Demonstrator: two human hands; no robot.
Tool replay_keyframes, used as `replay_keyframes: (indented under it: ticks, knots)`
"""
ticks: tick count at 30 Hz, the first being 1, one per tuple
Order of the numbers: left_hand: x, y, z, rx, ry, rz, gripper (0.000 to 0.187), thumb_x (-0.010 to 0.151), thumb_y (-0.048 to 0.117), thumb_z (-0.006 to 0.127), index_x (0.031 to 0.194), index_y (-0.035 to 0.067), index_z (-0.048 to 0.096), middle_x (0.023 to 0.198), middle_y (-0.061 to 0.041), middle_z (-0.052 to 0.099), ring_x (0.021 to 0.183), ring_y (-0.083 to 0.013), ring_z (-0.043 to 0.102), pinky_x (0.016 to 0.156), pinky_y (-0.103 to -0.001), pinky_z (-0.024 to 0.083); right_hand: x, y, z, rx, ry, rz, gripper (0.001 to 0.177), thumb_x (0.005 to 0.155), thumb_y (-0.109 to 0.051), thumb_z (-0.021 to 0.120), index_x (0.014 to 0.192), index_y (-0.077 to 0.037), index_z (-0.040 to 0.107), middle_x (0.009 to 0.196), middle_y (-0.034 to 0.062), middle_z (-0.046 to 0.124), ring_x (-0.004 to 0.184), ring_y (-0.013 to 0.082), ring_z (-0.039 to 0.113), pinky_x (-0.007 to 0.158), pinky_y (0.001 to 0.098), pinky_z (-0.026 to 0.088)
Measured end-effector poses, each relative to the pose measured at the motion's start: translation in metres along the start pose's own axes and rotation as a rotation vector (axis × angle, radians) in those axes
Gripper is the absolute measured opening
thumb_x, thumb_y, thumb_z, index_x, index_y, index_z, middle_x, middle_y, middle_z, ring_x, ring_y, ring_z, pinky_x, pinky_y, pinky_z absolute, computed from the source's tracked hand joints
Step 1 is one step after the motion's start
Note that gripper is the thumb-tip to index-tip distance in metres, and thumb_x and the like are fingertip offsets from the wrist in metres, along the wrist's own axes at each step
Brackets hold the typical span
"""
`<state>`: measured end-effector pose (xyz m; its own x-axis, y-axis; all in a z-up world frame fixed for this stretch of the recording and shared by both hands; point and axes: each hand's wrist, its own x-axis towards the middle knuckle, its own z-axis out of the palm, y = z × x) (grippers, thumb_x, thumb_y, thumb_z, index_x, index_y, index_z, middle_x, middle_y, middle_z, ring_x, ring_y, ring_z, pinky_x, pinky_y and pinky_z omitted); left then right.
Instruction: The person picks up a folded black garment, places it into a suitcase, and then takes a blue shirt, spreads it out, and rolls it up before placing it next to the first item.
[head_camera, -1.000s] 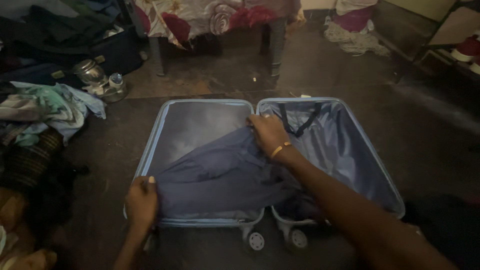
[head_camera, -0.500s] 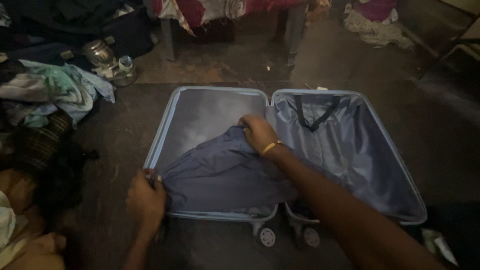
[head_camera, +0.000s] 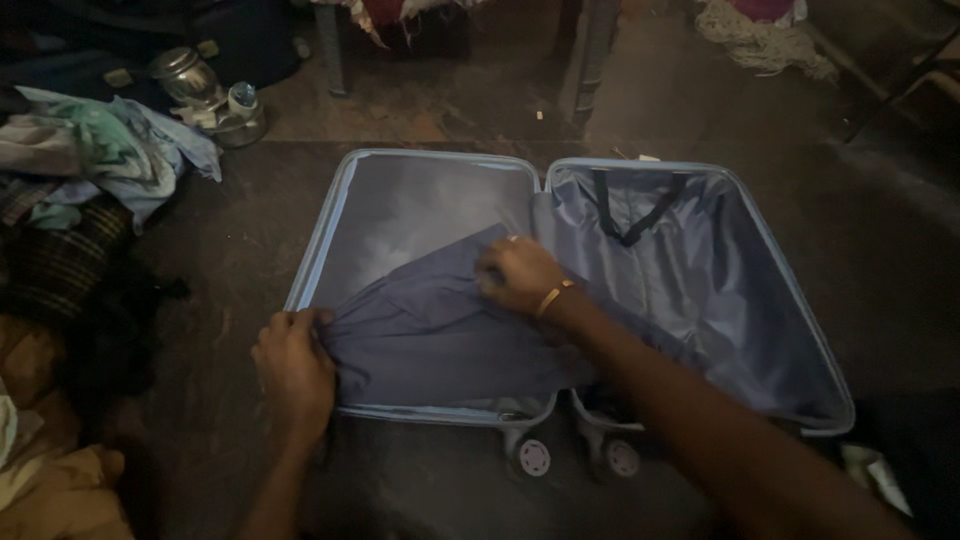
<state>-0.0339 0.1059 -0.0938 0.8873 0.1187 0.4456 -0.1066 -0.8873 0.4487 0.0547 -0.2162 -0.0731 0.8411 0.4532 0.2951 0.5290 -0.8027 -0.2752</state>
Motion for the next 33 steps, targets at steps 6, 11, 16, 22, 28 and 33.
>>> replay_keyframes:
  ticks: [6, 11, 16, 22, 28, 33]
  knots:
    - [0.003, -0.01, 0.007, -0.028, 0.022, -0.031, 0.025, 0.095, -0.004, 0.061, 0.114, 0.008, 0.071, 0.111, -0.018, 0.063, 0.107, -0.0383, 0.06, 0.1, -0.05, 0.044, 0.025, -0.016, -0.021, -0.13, 0.239, 0.233, 0.019, 0.095, -0.022, 0.062, 0.105, -0.012, 0.073, 0.105, 0.0145, 0.071, 0.092, 0.0353, 0.068, 0.078, 0.0478, 0.053]
    - [0.009, -0.037, 0.028, 0.156, 0.101, -0.101, 0.044, 0.079, -0.007, 0.066, 0.12, 0.009, 0.072, 0.118, -0.02, 0.06, 0.117, -0.0397, 0.056, 0.106, -0.054, 0.041, 0.061, -0.04, -0.017, 0.019, 0.097, 0.424, 0.026, 0.107, -0.027, 0.051, 0.126, -0.017, 0.066, 0.107, 0.0179, 0.075, 0.096, 0.0366, 0.071, 0.088, 0.048, 0.053]
    - [0.011, -0.038, 0.023, 0.327, -0.063, -0.191, 0.038, 0.088, -0.002, 0.067, 0.125, 0.009, 0.072, 0.127, -0.018, 0.06, 0.121, -0.037, 0.056, 0.111, -0.055, 0.038, 0.064, -0.013, 0.031, 0.308, 0.108, 0.174, 0.046, 0.097, -0.024, 0.055, 0.141, -0.008, 0.051, 0.128, 0.0215, 0.068, 0.118, 0.0393, 0.065, 0.1, 0.0458, 0.051]
    - [0.006, 0.011, -0.002, 0.294, -0.031, 0.008, 0.038, 0.093, 0.021, 0.065, 0.128, 0.006, 0.067, 0.142, -0.022, 0.054, 0.132, -0.0381, 0.049, 0.111, -0.054, 0.035, 0.032, 0.001, 0.057, 0.012, 0.162, -0.008, 0.055, 0.102, -0.028, 0.057, 0.151, -0.006, 0.044, 0.157, 0.0238, 0.042, 0.148, 0.0395, 0.037, 0.122, 0.0528, 0.025]
    - [0.002, 0.038, 0.03, -0.006, -0.199, 0.212, 0.055, 0.1, 0.042, 0.052, 0.148, 0.015, 0.052, 0.156, -0.021, 0.04, 0.145, -0.0401, 0.033, 0.116, -0.056, 0.02, 0.001, 0.001, 0.048, -0.02, 0.115, -0.043, 0.06, 0.104, -0.033, 0.058, 0.156, -0.009, 0.04, 0.16, 0.0262, 0.036, 0.15, 0.039, 0.035, 0.124, 0.0505, 0.024]
    - [-0.004, 0.026, 0.037, 0.001, -0.157, 0.302, 0.064, 0.098, 0.05, 0.052, 0.152, 0.016, 0.047, 0.158, -0.021, 0.039, 0.148, -0.0384, 0.032, 0.12, -0.053, 0.019, -0.031, 0.024, 0.031, 0.186, 0.001, 0.124, 0.069, 0.105, -0.036, 0.054, 0.16, -0.008, 0.026, 0.164, 0.0256, 0.028, 0.154, 0.0395, 0.024, 0.123, 0.0464, 0.022]
